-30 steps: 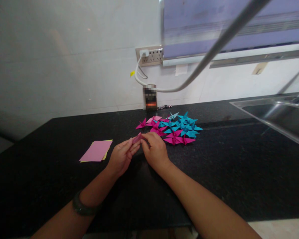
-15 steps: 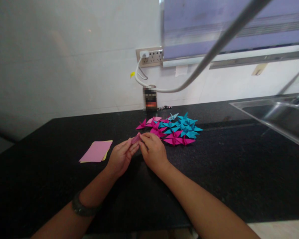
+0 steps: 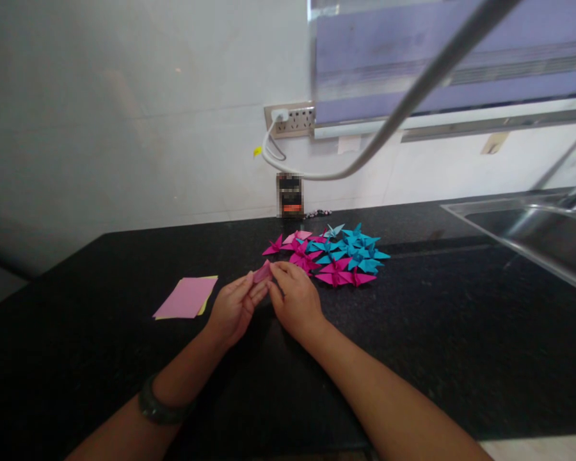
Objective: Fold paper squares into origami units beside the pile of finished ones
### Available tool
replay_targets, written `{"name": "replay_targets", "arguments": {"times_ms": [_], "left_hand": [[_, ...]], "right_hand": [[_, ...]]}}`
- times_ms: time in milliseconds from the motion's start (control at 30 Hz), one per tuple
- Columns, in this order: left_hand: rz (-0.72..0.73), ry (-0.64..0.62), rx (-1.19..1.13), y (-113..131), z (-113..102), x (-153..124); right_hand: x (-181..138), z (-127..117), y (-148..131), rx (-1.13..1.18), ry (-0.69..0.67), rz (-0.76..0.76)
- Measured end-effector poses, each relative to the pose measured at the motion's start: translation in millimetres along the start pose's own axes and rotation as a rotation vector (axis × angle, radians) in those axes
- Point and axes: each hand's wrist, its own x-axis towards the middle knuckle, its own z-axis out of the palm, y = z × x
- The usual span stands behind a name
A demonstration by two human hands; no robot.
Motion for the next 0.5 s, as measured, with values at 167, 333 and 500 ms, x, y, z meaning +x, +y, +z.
{"name": "replay_targets", "arguments": {"times_ms": [167, 333, 500], "left_hand": [[-0.025, -0.018, 0.043, 2.3, 1.8, -2.5], [-0.056, -0.013, 0.089, 3.8, 4.8, -4.1], [-0.056, -0.007, 0.048, 2.0, 4.8, -3.1]], "right_hand": [[1.9, -1.5, 1.2, 0.040, 0.032, 0.069], [3.1, -2.0, 7.7, 0.066, 0.087, 0.128], [3.6, -2.3, 6.5, -0.034, 0.065, -0.015]]}}
